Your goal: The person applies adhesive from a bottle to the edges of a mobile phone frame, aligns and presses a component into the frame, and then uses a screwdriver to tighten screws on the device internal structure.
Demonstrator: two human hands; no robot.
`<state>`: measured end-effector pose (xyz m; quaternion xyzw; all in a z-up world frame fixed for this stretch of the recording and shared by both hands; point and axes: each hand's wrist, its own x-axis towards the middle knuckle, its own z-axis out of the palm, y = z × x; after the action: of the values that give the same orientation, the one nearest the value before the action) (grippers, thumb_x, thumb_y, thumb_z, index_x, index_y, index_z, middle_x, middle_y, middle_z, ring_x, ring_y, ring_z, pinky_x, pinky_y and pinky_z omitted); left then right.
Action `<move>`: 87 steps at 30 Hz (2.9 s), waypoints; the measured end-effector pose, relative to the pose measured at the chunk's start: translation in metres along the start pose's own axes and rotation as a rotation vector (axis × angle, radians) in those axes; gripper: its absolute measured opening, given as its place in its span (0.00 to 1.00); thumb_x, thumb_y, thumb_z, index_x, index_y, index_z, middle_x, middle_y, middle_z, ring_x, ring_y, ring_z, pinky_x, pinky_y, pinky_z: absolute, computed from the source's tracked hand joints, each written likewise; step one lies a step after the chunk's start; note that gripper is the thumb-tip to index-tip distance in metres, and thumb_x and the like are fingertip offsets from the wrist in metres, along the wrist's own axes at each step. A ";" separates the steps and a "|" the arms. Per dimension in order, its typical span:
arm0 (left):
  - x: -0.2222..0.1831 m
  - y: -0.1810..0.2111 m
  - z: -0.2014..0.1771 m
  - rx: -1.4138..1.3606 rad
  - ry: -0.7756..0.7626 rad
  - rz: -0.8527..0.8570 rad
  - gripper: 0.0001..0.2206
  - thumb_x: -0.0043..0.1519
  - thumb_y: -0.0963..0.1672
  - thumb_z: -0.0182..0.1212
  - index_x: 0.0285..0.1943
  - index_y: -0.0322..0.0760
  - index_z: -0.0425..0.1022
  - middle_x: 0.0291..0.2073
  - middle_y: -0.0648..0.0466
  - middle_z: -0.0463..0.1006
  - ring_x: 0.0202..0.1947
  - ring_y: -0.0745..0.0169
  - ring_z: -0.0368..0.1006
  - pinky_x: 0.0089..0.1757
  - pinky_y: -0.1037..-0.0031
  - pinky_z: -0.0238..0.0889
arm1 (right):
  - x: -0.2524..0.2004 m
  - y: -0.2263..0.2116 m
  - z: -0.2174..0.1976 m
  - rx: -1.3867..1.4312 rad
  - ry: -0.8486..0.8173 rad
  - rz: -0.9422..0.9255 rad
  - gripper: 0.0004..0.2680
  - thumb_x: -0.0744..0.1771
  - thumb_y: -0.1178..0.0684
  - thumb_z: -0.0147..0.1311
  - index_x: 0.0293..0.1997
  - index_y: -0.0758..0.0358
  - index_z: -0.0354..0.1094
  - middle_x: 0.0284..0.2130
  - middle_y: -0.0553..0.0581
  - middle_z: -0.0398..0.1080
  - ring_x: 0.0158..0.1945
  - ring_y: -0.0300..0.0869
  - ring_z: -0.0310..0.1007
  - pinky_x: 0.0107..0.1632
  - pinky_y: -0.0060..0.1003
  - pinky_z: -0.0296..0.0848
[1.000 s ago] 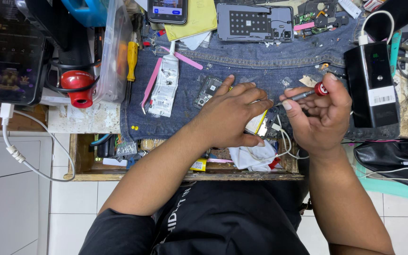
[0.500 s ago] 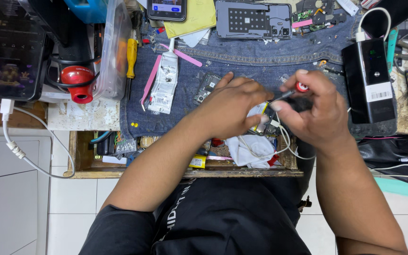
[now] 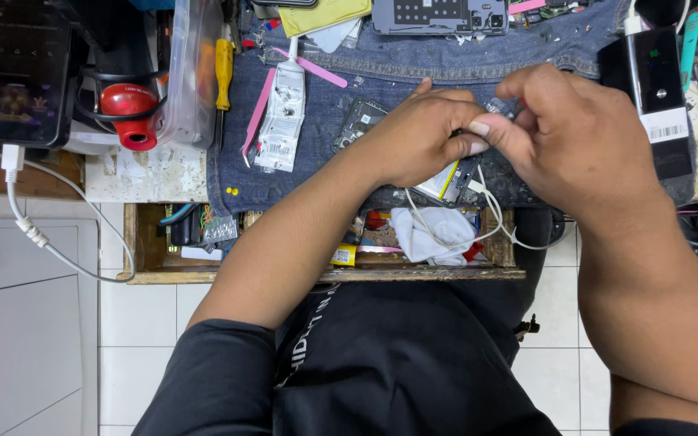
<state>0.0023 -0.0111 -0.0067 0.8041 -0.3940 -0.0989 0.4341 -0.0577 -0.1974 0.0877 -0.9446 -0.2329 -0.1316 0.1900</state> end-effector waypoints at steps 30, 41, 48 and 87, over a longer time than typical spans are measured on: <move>0.000 0.013 -0.007 0.319 -0.022 -0.018 0.13 0.51 0.42 0.66 0.46 0.41 0.79 0.46 0.51 0.73 0.58 0.45 0.67 0.63 0.30 0.38 | 0.004 -0.008 -0.017 -0.042 -0.202 0.116 0.14 0.66 0.46 0.63 0.49 0.66 0.70 0.29 0.64 0.75 0.35 0.58 0.77 0.36 0.51 0.74; 0.010 0.022 -0.012 0.332 -0.158 -0.132 0.06 0.54 0.43 0.66 0.39 0.44 0.80 0.43 0.56 0.75 0.58 0.47 0.65 0.61 0.26 0.38 | -0.008 0.010 -0.019 0.052 -0.165 0.041 0.08 0.64 0.57 0.60 0.45 0.63 0.71 0.30 0.59 0.73 0.34 0.50 0.75 0.37 0.44 0.73; 0.014 0.032 -0.015 0.350 -0.125 -0.167 0.06 0.57 0.47 0.66 0.36 0.43 0.78 0.42 0.55 0.74 0.58 0.48 0.66 0.60 0.22 0.36 | -0.016 0.015 -0.022 0.100 -0.112 0.128 0.07 0.64 0.56 0.62 0.44 0.61 0.71 0.29 0.56 0.73 0.33 0.44 0.76 0.36 0.39 0.73; -0.005 0.013 -0.024 0.647 0.204 -0.110 0.06 0.56 0.44 0.62 0.38 0.42 0.82 0.42 0.51 0.75 0.47 0.48 0.71 0.45 0.51 0.61 | -0.014 -0.004 -0.010 -0.173 -0.138 0.144 0.09 0.65 0.48 0.62 0.35 0.63 0.69 0.24 0.60 0.74 0.32 0.57 0.77 0.34 0.51 0.73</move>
<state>0.0037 0.0034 0.0163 0.9259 -0.3155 0.0887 0.1879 -0.0734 -0.2033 0.0930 -0.9785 -0.1649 -0.0721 0.1005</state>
